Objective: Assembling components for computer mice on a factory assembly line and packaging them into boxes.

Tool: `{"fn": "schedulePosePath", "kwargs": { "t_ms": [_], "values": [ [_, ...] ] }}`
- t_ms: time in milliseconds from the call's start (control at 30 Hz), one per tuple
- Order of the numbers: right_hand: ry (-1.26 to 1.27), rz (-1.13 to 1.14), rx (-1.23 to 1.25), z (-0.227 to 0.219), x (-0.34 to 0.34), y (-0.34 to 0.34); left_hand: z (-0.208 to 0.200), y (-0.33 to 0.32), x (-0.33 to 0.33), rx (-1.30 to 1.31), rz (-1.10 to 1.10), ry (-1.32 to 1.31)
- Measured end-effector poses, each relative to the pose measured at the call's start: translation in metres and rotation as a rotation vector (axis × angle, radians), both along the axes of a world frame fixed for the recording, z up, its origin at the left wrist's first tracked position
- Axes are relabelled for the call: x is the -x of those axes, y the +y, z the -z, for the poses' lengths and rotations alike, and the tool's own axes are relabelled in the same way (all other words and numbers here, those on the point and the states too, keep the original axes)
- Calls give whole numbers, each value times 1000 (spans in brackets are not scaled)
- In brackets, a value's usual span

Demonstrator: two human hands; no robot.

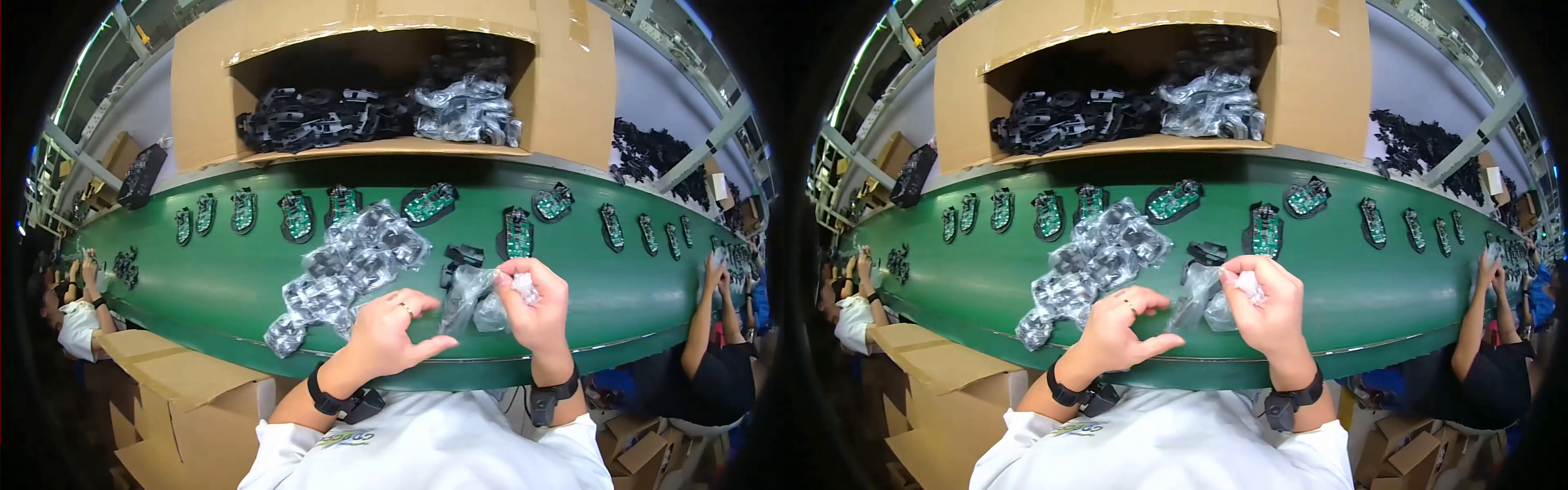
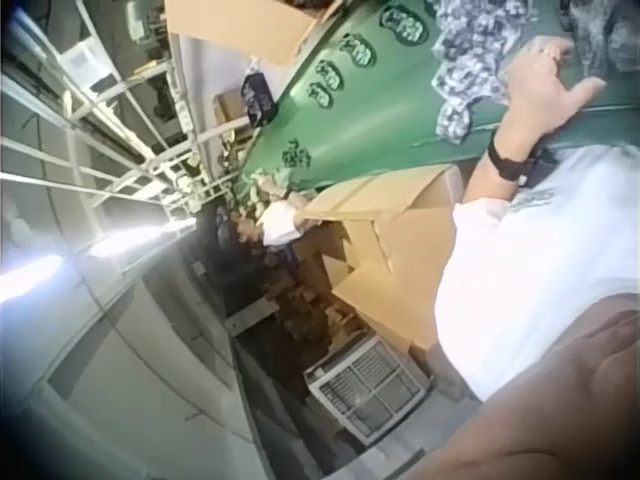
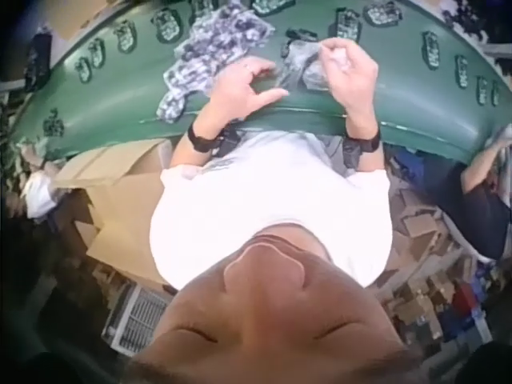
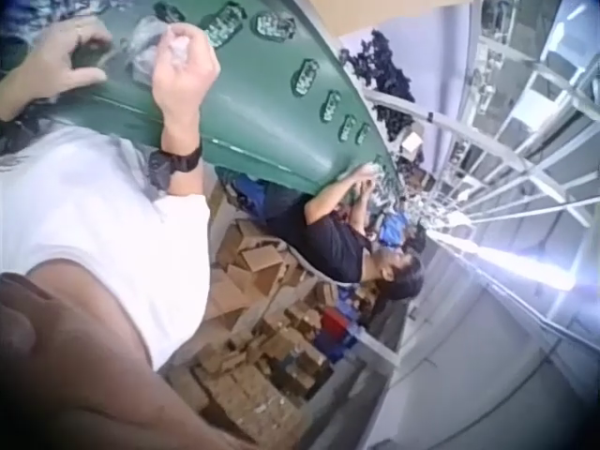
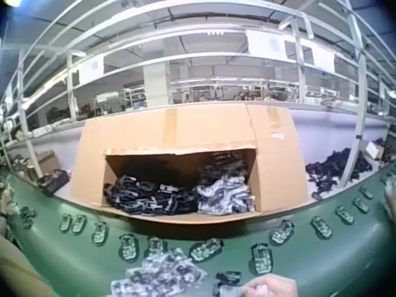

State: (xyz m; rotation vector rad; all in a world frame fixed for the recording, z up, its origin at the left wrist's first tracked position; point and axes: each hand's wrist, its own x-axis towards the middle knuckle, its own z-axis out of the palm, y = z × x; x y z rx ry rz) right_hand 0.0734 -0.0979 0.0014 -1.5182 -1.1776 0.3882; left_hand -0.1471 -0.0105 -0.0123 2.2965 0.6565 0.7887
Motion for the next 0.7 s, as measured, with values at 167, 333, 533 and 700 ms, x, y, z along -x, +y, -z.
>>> {"fn": "schedulePosePath", "kwargs": {
  "t_ms": [167,333,533,700],
  "values": [
    [-61,-37,-2,3,-1,0,16,7,0,-20,-38,-49],
    [-324,-89,-101,1,-19,-4,-4,18,7,-197,-87,174],
    [-433,-125,-101,-1,-21,-6,-7,22,1,-337,-75,109],
    [-369,29,-303,0,-20,-1,-11,21,-2,-293,-168,-43]
  ]
}}
